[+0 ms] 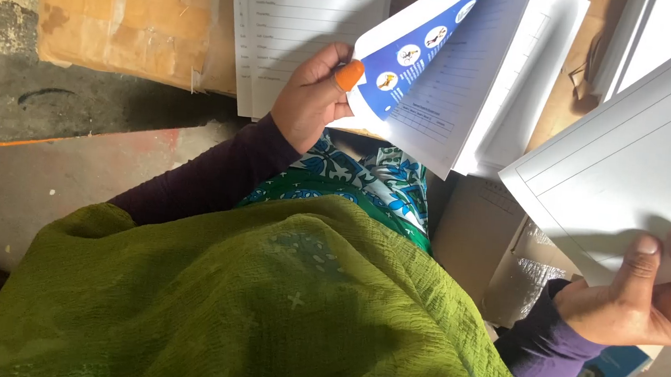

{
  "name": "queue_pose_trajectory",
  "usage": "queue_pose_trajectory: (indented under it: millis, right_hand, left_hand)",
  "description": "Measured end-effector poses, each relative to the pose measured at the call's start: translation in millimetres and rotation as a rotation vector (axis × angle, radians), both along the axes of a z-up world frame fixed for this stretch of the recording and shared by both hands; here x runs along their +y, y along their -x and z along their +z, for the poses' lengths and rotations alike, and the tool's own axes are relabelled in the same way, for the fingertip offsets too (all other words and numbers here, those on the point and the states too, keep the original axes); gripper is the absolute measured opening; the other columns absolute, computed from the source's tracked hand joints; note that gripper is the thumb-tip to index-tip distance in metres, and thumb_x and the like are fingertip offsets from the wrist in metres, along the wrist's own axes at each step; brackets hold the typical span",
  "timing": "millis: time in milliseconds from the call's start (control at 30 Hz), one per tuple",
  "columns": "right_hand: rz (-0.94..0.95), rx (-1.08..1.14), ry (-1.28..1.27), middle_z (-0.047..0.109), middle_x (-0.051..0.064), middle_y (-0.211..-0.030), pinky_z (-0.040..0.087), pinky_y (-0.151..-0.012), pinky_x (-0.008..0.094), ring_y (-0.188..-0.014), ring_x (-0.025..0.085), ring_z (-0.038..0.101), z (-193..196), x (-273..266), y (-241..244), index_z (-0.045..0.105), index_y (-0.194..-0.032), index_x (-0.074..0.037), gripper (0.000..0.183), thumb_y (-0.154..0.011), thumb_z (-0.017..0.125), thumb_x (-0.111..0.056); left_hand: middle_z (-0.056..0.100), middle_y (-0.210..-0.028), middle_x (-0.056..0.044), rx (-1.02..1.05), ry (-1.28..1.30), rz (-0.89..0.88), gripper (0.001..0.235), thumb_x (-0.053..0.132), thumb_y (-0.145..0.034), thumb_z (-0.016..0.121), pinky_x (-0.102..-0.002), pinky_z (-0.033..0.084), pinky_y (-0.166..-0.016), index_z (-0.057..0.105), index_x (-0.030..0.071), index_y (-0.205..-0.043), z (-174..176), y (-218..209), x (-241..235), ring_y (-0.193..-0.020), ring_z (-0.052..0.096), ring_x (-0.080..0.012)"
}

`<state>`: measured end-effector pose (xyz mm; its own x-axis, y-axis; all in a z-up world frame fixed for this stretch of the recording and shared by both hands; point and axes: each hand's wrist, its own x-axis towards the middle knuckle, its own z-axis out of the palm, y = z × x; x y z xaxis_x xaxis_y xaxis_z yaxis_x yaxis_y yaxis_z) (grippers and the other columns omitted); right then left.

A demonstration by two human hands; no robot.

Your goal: The person sits and sorts through a stack of papers and booklets on a wooden table. They separate the pages, flip through them, and place them into piles or a cardboard box. Another person's hands are visible assisting with the sorting.

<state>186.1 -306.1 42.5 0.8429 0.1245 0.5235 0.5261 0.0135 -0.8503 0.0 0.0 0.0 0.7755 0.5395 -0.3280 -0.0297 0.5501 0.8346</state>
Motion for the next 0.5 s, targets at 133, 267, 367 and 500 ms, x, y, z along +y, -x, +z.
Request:
queue_pose_trajectory:
  millis: [133, 267, 367, 500]
  right_hand:
    - [0.031, -0.034, 0.038, 0.065, 0.022, -0.103, 0.055, -0.088, 0.05, -0.098, 0.038, 0.065, -2.4, -1.9, -2.6, 0.067, -0.112, 0.003, 0.02, -0.094, 0.075, 0.003]
    - [0.018, -0.033, 0.039, 0.063, 0.018, -0.103, 0.055, -0.085, 0.049, -0.097, 0.037, 0.065, 0.5, 3.0, 0.0, 0.067, -0.112, 0.005, 0.02, -0.093, 0.075, 0.005]
    - [0.015, -0.036, 0.047, 0.061, 0.016, -0.103, 0.056, -0.085, 0.05, -0.097, 0.037, 0.065, 1.8, 6.1, 1.2, 0.068, -0.111, 0.004, 0.02, -0.092, 0.076, 0.006]
    - [0.004, -0.046, 0.106, 0.062, 0.016, -0.1, 0.053, -0.096, 0.049, -0.096, 0.033, 0.065, 8.4, 11.8, 4.7, 0.068, -0.11, 0.0, 0.019, -0.093, 0.075, 0.001]
  left_hand:
    - [0.067, -0.105, -0.006, -0.02, 0.034, 0.007, 0.015, 0.024, -0.093, 0.057, -0.042, 0.059, -0.087, 0.055, 0.012, -0.102, 0.9, 1.6, -0.6, -0.095, 0.066, -0.0202]
    - [0.068, -0.108, -0.006, -0.014, 0.029, 0.009, 0.019, 0.027, -0.092, 0.059, -0.044, 0.059, -0.089, 0.056, 0.013, -0.104, 0.0, 2.0, -0.8, -0.098, 0.066, -0.0212]
    - [0.067, -0.109, -0.007, 0.003, 0.038, 0.009, 0.02, 0.028, -0.092, 0.059, -0.042, 0.058, -0.089, 0.056, 0.013, -0.105, 1.5, 3.2, -0.7, -0.099, 0.067, -0.0221]
    - [0.068, -0.107, -0.005, 0.015, 0.038, 0.02, 0.015, 0.026, -0.092, 0.058, -0.042, 0.059, -0.088, 0.056, 0.014, -0.1, 3.8, 2.9, -1.1, -0.096, 0.067, -0.0191]
